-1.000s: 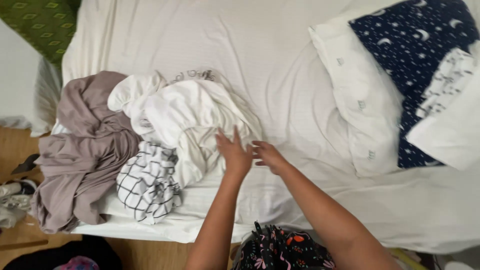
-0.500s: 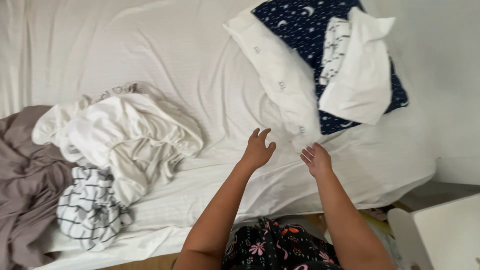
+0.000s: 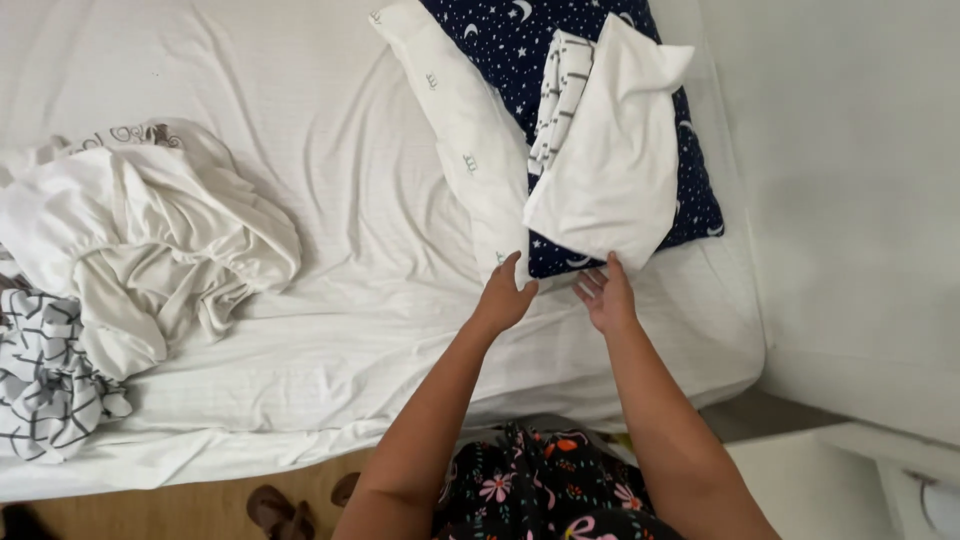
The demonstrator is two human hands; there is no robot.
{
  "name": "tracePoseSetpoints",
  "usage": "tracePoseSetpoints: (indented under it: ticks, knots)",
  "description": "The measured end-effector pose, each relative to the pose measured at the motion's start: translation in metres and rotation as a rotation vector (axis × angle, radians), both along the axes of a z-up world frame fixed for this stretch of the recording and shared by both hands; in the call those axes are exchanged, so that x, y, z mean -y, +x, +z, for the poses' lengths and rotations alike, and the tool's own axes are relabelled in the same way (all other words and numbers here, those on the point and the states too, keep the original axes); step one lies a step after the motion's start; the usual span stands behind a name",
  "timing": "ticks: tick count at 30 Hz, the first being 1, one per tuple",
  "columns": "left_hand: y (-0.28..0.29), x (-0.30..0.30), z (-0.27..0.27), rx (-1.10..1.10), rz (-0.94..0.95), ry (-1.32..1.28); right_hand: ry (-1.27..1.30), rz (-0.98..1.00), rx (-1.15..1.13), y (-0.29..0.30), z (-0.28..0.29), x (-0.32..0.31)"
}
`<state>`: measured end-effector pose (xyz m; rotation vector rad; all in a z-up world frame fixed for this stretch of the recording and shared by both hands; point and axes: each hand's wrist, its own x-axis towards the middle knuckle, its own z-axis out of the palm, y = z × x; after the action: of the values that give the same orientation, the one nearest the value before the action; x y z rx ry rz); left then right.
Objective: The person takes a pillowcase from a drawer and places it on the bed. They then pick up a pillow and insert it into the pillowcase, adjusting the fabric to fit properly.
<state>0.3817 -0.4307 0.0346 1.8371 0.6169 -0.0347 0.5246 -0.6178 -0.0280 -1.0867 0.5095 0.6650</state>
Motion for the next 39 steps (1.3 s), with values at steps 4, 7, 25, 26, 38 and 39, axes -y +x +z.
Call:
tracePoseSetpoints:
  ticks: [4,7,25,26,38,39]
  knots:
    - [0.029,0.015,-0.014,-0.086,0.081,-0.030,-0.012,0.091,-0.041,0.031,-0.014,0.004]
    - [0.046,0.019,-0.016,0.028,0.188,-0.025,0.023,0.052,-0.106,0.045,-0.023,0.000]
    - [0.034,0.006,-0.086,-0.118,0.194,0.190,-0.151,0.179,0.032,-0.037,0.007,0.010]
    - [0.024,0.004,-0.102,-0.095,0.157,0.253,-0.179,0.246,0.062,-0.049,0.011,0.012]
    - [-0.076,-0.055,-0.057,-0.201,-0.043,0.190,-0.485,0.745,0.263,-0.109,0.005,0.016]
    - [-0.086,-0.053,-0.078,-0.134,-0.071,0.322,-0.584,0.850,0.232,-0.111,-0.018,0.027]
